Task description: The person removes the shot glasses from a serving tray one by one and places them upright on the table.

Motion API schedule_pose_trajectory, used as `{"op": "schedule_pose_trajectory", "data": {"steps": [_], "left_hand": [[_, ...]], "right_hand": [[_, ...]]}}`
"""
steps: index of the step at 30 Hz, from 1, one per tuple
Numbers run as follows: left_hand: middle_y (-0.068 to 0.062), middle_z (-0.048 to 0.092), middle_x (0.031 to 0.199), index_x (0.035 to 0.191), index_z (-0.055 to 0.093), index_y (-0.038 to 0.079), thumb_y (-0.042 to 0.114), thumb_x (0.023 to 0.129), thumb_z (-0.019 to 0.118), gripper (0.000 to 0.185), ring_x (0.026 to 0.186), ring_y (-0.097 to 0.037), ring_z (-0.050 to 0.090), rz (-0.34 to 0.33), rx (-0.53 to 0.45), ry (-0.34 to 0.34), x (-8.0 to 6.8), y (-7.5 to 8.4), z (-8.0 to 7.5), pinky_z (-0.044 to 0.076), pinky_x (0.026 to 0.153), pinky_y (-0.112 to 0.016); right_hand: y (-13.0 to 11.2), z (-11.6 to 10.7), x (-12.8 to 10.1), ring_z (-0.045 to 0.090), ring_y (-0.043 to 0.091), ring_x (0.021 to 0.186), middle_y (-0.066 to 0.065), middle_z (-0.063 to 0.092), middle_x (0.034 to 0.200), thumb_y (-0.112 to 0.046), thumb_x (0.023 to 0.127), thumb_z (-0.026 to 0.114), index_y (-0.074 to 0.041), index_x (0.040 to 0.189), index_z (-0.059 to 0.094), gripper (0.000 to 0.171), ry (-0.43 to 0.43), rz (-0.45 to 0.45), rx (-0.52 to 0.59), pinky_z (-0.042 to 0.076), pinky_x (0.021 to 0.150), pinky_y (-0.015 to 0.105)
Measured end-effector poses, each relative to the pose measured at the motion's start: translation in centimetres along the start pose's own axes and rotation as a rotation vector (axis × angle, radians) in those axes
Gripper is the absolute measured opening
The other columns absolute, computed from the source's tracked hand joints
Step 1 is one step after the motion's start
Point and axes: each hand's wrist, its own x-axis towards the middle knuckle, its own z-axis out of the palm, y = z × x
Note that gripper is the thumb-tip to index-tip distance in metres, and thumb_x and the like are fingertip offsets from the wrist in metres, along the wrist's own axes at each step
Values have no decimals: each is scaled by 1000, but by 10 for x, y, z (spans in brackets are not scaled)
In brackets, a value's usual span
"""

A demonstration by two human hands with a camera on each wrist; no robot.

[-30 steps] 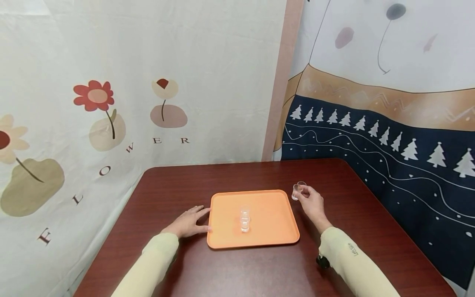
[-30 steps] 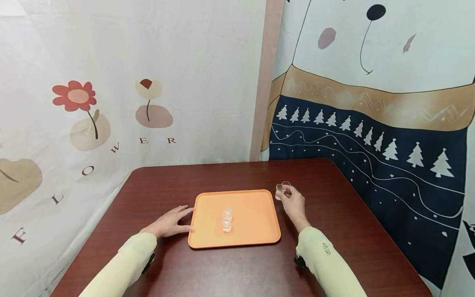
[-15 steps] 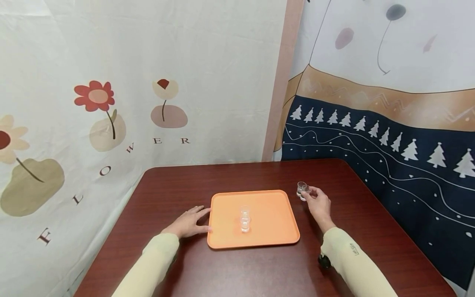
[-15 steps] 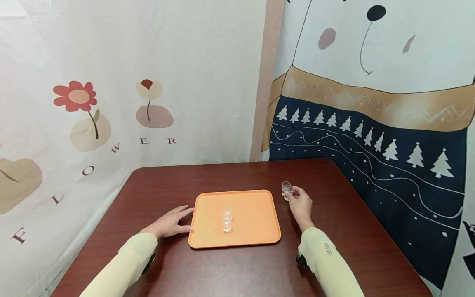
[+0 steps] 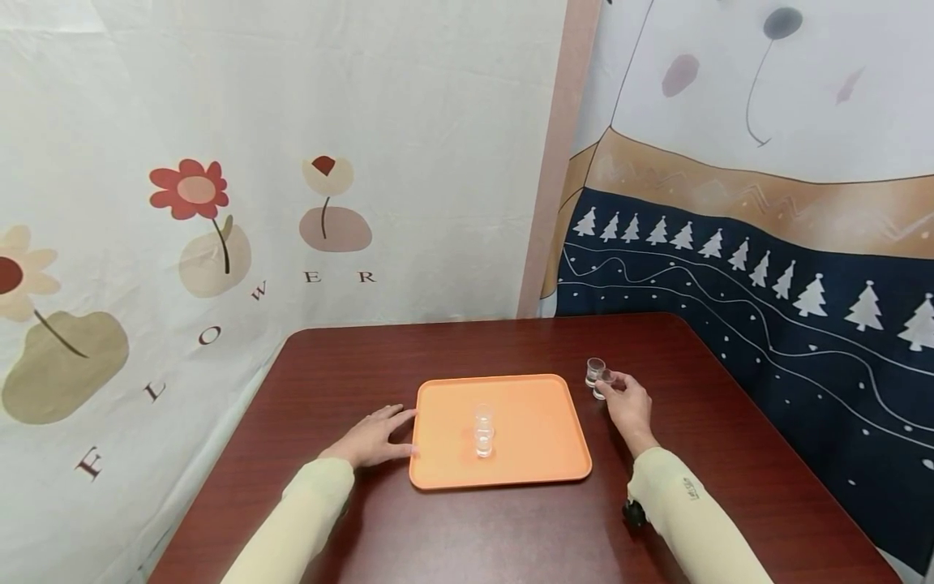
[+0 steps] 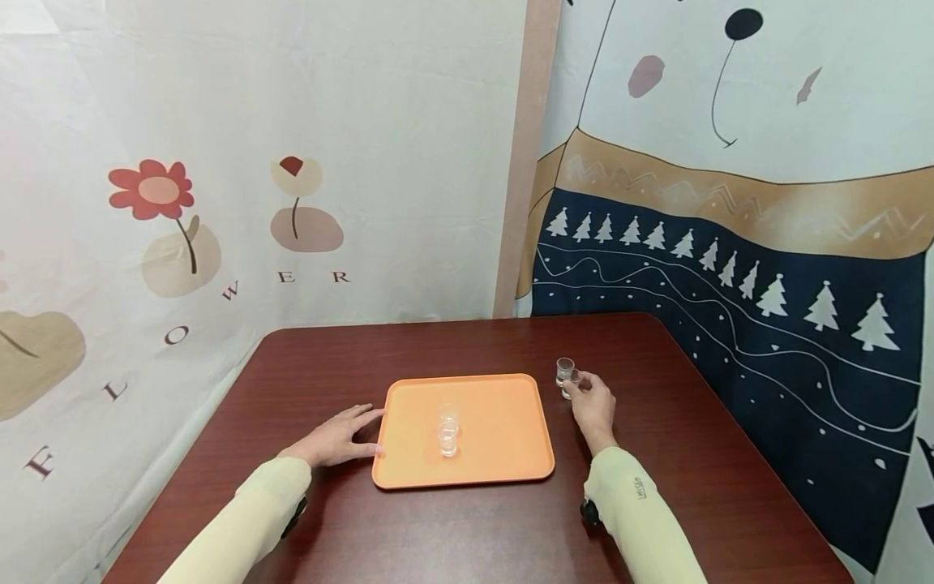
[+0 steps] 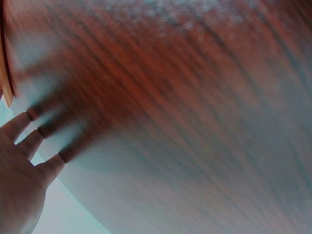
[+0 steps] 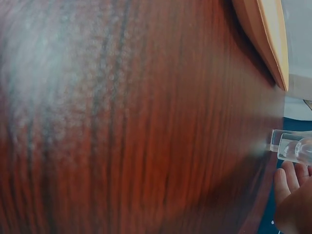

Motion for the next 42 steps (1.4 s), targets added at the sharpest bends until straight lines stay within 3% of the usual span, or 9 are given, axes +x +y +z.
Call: {"op": "schedule_pose_trajectory", "data": {"steps": [17,33,42], "left_hand": [[-21,36,154,151,44,18,62,83,70,86,142,-44,29,0,4,-3,0,3,-1,26,112,-61],[-21,36,154,151,44,18,62,82,71,86,142,-44,30,-9,5,4,-1,3,-1,26,111,-61],[-20,36,154,151,44,20,63,82,71,86,143,-43,29,-17,-2,6,-1,1,0,26,112,-60]], "right_hand": [[5,0,-1,59,39,108,24,67,113,-22,91,72,3,119,64,38,-23,-10,-38,42,93,50],[1,-5,0,57,38,121,27,57,132,-24,94,69,3,142,47,59,-117,60,39,44,102,48],[-3,-10,5,58,38,121,27,57,133,-25,94,70,2,141,49,58,-79,25,34,45,101,49]]}}
